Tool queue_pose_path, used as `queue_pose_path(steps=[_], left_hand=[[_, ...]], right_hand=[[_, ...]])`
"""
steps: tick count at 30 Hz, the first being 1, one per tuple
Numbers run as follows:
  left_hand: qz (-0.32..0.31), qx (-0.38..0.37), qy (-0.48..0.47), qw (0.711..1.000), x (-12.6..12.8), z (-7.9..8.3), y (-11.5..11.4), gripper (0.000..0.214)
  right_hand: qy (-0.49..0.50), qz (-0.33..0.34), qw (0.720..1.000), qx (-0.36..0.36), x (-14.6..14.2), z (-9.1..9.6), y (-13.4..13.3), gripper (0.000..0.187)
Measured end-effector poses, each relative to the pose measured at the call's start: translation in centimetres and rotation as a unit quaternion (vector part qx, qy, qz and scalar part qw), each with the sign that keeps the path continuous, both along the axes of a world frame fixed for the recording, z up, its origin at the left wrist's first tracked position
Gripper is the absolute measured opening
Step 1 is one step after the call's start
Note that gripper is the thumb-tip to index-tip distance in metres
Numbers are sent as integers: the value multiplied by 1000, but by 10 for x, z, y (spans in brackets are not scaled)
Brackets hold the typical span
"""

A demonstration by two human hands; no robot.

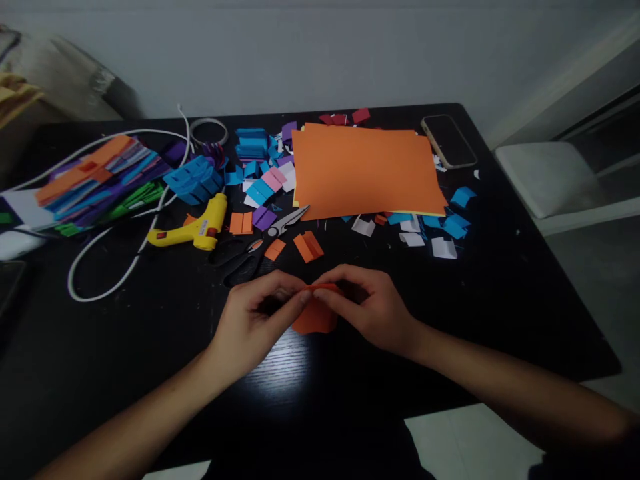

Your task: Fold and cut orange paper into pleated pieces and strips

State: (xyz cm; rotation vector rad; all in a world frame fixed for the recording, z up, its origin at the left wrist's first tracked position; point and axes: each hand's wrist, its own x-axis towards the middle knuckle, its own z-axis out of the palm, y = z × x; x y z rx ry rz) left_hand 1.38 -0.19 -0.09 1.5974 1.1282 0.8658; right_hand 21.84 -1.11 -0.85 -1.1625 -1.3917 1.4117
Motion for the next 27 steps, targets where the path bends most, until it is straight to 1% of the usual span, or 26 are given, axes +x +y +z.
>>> queue_pose_path(steps=[3, 8, 10, 15, 21, 24, 27], left_hand=[[-12, 25, 19, 999, 0, 1, 0, 8], [-21, 98, 58, 993, -1, 0, 1, 9], [-23, 113, 67, 991, -1, 1, 1, 10], [-26, 105, 74, 991, -3, 1, 3, 12], [-25, 97, 80, 992, -10, -1, 7, 13], [-7, 73, 69, 995, -11, -1, 8, 16], [-4, 37, 37, 999, -8, -3, 7, 7]], right_hand=[[-8, -1, 1000, 8, 0, 1, 0, 6], [-28, -1, 999, 20, 0, 0, -2, 6], [-29, -3, 999, 20, 0, 0, -2, 6], [-23, -29, 999, 8, 0, 1, -2, 5], [-10, -45, 999, -4, 2, 1, 2, 5], [-10, -65, 998, -5, 3, 0, 4, 5], [-4, -58, 998, -9, 2, 1, 3, 5]])
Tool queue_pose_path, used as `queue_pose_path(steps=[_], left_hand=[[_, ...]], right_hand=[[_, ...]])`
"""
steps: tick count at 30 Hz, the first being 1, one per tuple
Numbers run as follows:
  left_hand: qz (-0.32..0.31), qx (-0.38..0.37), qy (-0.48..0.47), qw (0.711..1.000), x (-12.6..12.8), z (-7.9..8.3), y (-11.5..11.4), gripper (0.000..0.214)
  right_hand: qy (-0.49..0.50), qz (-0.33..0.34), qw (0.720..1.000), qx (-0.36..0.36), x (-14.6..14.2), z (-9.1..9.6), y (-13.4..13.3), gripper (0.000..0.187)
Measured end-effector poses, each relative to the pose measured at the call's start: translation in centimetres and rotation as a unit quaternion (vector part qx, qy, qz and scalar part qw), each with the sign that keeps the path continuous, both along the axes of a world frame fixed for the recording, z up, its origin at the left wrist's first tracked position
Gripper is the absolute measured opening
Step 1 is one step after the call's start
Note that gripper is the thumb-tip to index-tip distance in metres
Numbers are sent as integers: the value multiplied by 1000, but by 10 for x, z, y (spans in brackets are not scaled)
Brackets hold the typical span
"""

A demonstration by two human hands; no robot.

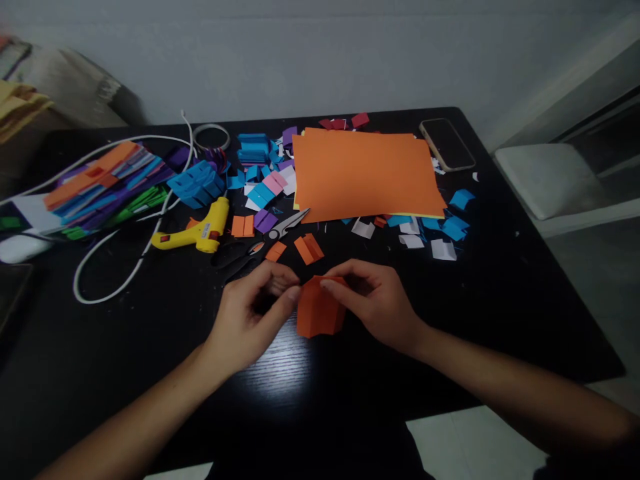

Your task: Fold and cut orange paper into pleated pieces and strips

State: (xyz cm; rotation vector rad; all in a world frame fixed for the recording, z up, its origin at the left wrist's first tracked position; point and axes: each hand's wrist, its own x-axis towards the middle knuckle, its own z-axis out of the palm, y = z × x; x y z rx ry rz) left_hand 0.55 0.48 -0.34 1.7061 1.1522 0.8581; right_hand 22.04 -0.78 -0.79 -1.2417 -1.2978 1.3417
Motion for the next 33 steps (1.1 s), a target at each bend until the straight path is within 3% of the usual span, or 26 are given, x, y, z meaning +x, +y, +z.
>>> queue_pose_path(steps=[4, 8, 12, 16, 22, 26, 33], left_hand=[[-32, -34, -5, 999, 6, -4, -4, 12], [-21, -70, -10, 997, 4, -5, -3, 13], [-50, -90, -11, 995, 0, -5, 0, 13], [-38, -93, -15, 995, -1, -5, 2, 13], [13, -95, -39, 995, -1, 0, 8, 13], [44, -59, -37, 997, 0, 1, 8, 11], [37, -71, -66, 995, -1, 2, 7, 8]], right_hand=[[23, 26, 999, -23, -2, 0, -2, 6], [42, 54, 996, -54, -1, -1, -2, 16], [12, 88, 995, -41, 0, 0, -2, 17], [-16, 62, 998, -23, 0, -1, 0, 9], [20, 13, 999, -28, 2, -4, 5, 8], [28, 11, 999, -43, 3, -6, 6, 10], [49, -2, 998, -46, 4, -4, 9, 4]])
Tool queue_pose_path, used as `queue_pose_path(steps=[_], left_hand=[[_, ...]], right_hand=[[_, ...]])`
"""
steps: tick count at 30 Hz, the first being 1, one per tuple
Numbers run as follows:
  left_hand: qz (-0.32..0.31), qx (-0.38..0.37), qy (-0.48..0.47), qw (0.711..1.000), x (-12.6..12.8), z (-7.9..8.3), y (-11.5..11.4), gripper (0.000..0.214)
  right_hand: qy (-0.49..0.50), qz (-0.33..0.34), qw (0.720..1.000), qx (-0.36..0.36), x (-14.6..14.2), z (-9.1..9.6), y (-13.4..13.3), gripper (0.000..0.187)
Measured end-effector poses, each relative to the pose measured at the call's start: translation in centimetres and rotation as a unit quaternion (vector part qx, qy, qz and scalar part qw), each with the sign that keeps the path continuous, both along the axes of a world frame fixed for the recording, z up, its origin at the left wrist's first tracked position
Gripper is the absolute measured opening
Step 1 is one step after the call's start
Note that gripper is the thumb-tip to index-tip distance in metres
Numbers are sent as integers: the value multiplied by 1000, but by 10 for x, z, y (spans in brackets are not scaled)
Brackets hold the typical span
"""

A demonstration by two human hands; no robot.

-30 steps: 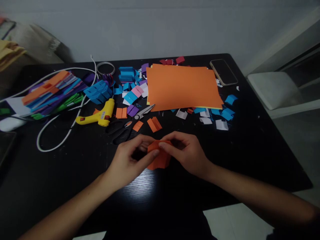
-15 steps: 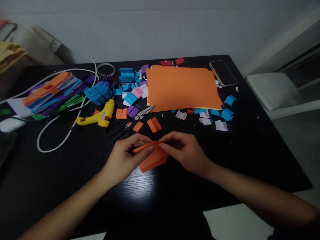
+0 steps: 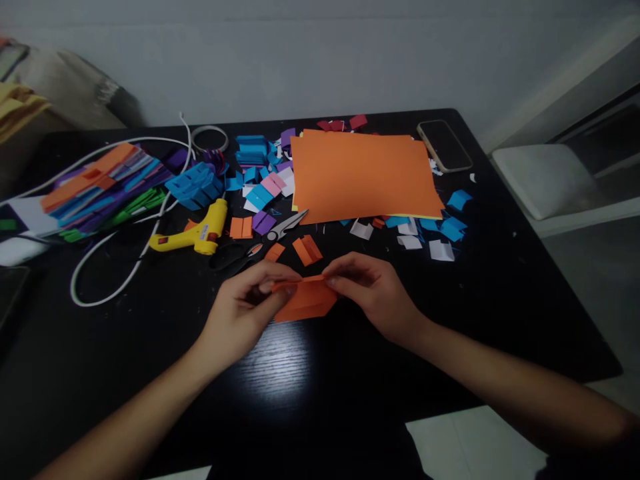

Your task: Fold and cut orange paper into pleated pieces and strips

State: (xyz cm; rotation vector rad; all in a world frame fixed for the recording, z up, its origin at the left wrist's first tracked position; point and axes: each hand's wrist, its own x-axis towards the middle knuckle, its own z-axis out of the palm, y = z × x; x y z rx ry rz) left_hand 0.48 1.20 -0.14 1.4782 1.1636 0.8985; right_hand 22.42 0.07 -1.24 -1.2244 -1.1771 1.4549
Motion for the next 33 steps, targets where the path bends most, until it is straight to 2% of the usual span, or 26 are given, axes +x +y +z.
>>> queue_pose_path(steps=[5, 11, 13, 15, 20, 23, 28, 33], left_hand=[[12, -24, -19, 999, -2, 1, 2, 12], [-5, -57, -27, 998, -4, 4, 1, 13], [-16, -49, -25, 998, -3, 6, -1, 13], [-17, -30, -12, 999, -2, 7, -3, 9], [35, 33, 36, 998, 4, 2, -6, 11], [42, 53, 49, 997, 3, -3, -6, 12], [30, 64, 79, 994, 0, -4, -8, 12], [7, 55, 92, 994, 0, -2, -6, 18]], right_hand=[[-1, -5, 1000, 7, 0, 3, 0, 4], [-2, -8, 1000, 17, 1, 7, -2, 8], [-7, -12, 1000, 27, 0, 7, -4, 4], [-17, -16, 999, 33, -2, 6, -6, 8], [-22, -35, 999, 29, -4, 2, -9, 20], [-6, -27, 1000, 13, -3, 1, -8, 25], [-8, 19, 1000, -4, -2, 2, -5, 15], [-35, 26, 999, 15, -2, 4, -5, 11]])
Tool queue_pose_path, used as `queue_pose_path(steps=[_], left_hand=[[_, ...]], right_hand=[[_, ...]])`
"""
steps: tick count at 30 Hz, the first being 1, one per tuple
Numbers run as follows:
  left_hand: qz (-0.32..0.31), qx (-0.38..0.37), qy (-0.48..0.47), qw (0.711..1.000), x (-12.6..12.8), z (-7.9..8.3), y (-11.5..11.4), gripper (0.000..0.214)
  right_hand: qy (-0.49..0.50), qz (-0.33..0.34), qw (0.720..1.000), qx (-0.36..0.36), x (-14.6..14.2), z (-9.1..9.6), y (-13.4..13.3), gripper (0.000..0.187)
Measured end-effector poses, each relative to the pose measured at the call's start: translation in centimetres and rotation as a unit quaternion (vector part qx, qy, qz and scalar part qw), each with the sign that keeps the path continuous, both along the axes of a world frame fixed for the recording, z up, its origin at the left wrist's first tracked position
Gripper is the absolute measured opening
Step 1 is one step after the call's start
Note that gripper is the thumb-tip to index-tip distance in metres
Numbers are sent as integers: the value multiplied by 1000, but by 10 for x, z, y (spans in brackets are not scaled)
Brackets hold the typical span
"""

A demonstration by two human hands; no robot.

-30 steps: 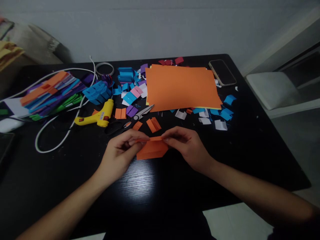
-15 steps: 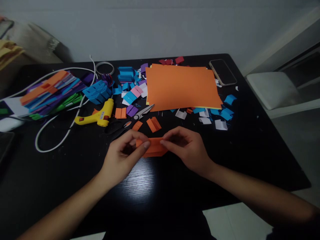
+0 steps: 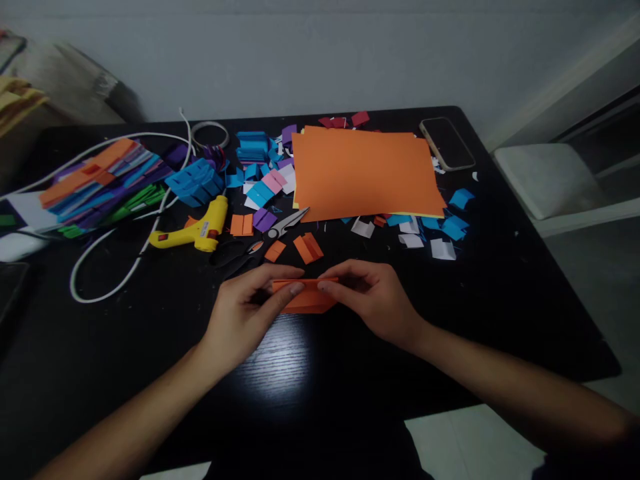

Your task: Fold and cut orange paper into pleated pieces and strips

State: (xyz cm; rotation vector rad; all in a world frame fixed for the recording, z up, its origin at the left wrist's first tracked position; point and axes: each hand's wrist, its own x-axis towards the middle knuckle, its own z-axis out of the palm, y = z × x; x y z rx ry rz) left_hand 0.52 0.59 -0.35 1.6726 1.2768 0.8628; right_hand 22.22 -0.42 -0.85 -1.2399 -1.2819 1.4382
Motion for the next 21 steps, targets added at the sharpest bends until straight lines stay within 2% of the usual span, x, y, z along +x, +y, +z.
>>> queue_pose_path(steps=[11, 16, 21], left_hand=[[-24, 11, 49, 998, -7, -1, 4, 18], [-60, 25, 44, 997, -3, 0, 2, 13], [-39, -32, -6, 999, -1, -1, 3, 15]], right_hand=[[-20, -3, 1000, 9, 0, 3, 0, 7], [-26, 17, 999, 8, -1, 3, -3, 7], [-30, 10, 999, 13, -1, 3, -2, 7]])
